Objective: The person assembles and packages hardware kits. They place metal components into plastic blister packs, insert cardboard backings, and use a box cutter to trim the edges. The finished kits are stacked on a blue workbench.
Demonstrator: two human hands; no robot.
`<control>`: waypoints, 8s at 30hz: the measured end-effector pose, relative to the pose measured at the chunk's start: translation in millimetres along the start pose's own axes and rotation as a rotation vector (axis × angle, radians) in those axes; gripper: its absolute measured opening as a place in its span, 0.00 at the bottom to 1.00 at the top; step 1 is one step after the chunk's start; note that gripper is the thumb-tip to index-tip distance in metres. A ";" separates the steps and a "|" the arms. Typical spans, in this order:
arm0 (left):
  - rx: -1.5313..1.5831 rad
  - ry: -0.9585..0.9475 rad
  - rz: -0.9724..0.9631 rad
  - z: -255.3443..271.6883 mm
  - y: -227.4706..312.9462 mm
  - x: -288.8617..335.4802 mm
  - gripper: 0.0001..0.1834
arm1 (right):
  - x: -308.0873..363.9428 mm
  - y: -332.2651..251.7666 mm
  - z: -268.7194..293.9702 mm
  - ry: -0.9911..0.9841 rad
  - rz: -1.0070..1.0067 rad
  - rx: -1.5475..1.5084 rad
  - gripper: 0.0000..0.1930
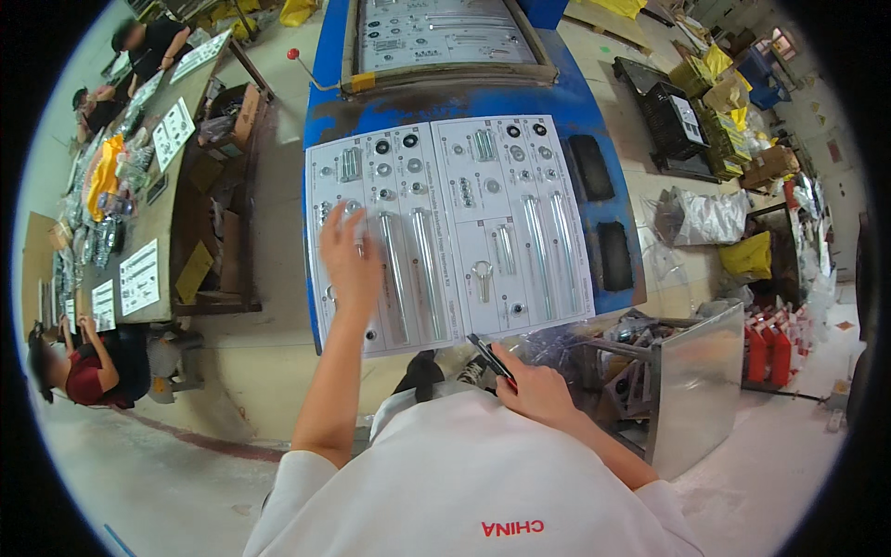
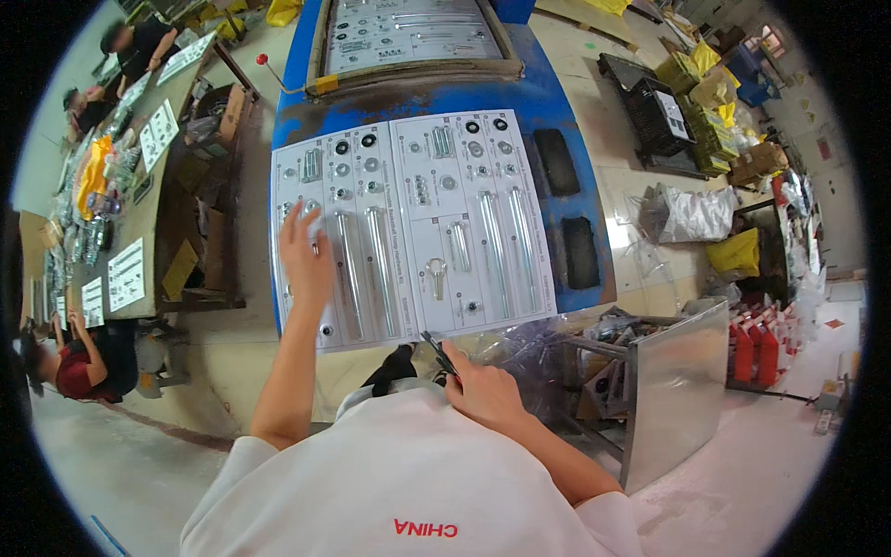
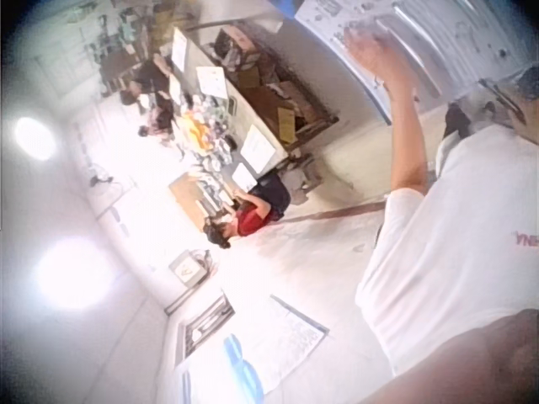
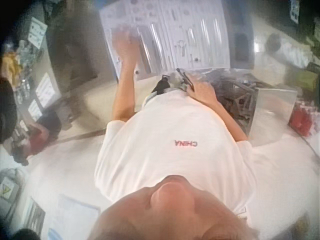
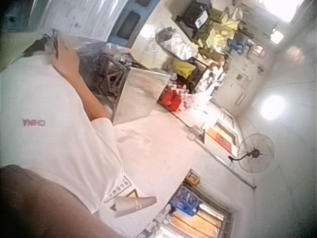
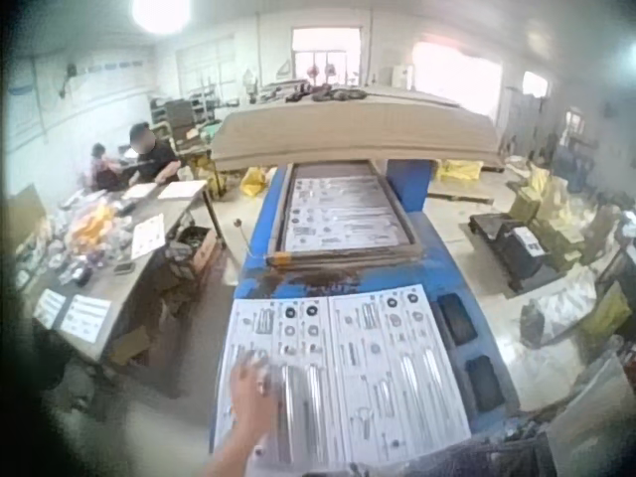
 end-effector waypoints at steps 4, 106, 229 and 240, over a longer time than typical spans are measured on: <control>-0.190 0.037 0.274 63.1 -75.2 20.1 0.22 | 18.2 13.4 -34.3 -0.169 0.072 0.005 0.31; 0.690 -0.267 0.500 109.3 -47.4 53.6 0.15 | 50.8 37.9 -16.4 0.413 0.076 -0.405 0.17; 0.432 -0.055 0.582 -54.0 168.6 258.4 0.07 | -274.5 109.1 348.3 0.354 0.505 -0.644 0.16; 0.224 0.163 -0.011 17.8 203.3 166.6 0.13 | -98.6 233.8 403.9 0.490 1.185 -1.402 0.12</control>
Point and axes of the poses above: each hand's wrist, its own x-axis away from the middle knuckle, its own z-axis out of the back of the hand, y = z × x, the point moved 10 cm from there along -x, towards the middle knuckle, and after that the axes turned 7 degrees about z, right-handed, at the moved point
